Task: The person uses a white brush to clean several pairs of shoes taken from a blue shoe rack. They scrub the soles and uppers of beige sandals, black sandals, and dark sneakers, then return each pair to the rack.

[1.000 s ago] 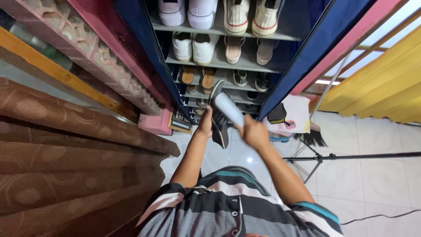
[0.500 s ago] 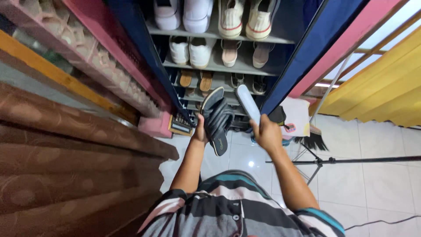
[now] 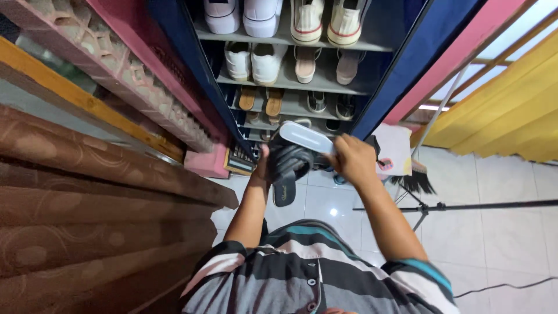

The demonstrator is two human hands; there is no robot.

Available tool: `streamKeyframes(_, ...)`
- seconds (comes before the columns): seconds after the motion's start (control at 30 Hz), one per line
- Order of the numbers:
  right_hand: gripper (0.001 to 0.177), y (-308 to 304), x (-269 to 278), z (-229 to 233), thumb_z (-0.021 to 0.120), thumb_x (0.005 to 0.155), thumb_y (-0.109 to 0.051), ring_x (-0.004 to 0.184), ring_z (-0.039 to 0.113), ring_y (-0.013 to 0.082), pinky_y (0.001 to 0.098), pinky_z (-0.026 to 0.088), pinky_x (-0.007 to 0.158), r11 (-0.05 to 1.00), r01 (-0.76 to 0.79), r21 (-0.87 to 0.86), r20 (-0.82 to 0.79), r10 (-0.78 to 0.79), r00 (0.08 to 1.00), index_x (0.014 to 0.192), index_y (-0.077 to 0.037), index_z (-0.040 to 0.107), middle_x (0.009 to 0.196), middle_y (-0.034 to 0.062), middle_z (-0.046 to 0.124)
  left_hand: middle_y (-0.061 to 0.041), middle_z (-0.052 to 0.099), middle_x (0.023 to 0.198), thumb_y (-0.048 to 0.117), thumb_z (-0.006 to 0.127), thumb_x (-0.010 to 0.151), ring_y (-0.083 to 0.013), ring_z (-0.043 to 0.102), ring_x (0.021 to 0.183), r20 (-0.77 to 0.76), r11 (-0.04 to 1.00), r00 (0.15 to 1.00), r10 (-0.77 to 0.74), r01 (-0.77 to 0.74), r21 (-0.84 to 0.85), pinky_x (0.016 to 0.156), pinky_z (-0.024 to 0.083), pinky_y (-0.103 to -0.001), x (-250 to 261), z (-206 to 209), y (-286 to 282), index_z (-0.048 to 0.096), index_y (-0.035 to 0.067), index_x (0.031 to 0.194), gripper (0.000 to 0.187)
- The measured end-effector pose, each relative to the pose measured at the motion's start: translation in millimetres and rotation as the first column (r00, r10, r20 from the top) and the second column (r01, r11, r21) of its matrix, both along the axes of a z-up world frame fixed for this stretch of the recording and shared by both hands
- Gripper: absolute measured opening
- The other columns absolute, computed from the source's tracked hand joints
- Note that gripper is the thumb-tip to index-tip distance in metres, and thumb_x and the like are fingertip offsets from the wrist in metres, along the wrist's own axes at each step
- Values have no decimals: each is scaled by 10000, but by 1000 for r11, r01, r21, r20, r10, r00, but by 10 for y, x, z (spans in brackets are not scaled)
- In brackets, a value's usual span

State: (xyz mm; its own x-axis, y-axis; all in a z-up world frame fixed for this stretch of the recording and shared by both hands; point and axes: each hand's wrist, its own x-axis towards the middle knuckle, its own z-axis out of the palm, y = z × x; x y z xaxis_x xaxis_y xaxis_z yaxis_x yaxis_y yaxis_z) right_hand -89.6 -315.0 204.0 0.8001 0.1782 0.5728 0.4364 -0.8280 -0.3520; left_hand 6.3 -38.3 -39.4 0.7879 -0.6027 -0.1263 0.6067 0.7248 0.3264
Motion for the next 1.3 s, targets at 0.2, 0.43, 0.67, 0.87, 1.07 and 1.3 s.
streamKeyframes(0.2, 364, -260, 222, 2, 827, 797, -331, 674, 638, 323, 443, 482, 540, 979, 62, -195, 28, -57, 998, 835, -98, 550, 765, 80, 606, -259, 569, 1472, 745, 518, 951, -390, 632, 1211, 285, 957, 957, 49, 37, -289, 1025, 537, -524, -260, 1222, 66, 340, -1, 1598, 1004)
streamKeyframes(0.43, 382, 55, 243, -198, 814, 778, -335, 633, 617, 340, 459, 480, 536, 996, 13, -85, 23, -11, 1000, 790, -100, 512, 705, 104, 574, -222, 507, 1494, 753, 539, 919, -349, 652, 1218, 10, 992, 994, 113, -113, -65, 1078, 522, -514, -104, 91, 151, 319, 35, 1627, 1032)
streamKeyframes(0.67, 405, 33, 208, -542, 793, 863, -404, 600, 637, 366, 478, 475, 511, 986, 136, -100, -164, -151, 975, 841, -81, 550, 684, 124, 617, -218, 590, 1378, 730, 408, 995, -341, 663, 1183, 155, 946, 935, 320, -307, -105, 1089, 522, -493, -3, 1429, 72, 436, -19, 1505, 906)
streamKeyframes(0.87, 475, 665, -134, -708, 725, 877, -504, 598, 641, 418, 518, 479, 515, 998, -31, -46, -332, 14, 943, 832, -64, 552, 667, 167, 644, -212, 649, 1326, 706, 327, 1077, -331, 659, 1147, 284, 896, 850, 443, -419, -145, 1065, 522, -470, 90, 1224, 330, 514, -61, 1457, 876)
streamKeyframes(1.07, 482, 726, -326, -495, 676, 913, -541, 602, 649, 428, 545, 484, 535, 988, 61, -139, -505, -124, 854, 812, -82, 569, 633, 171, 652, -190, 659, 1315, 727, 320, 994, -331, 646, 1158, 130, 830, 824, 551, -526, -186, 1066, 512, -458, 409, 919, 650, 524, -34, 1419, 895)
streamKeyframes(1.3, 426, 1390, -152, -365, 626, 958, -464, 627, 658, 478, 577, 505, 567, 988, 151, 0, -483, -132, 865, 888, -47, 574, 674, 244, 668, -154, 485, 1558, 720, 321, 1012, -281, 474, 1441, 385, 842, 782, 490, -539, 23, 1263, 327, -449, 144, 652, 94, 362, -12, 1583, 929)
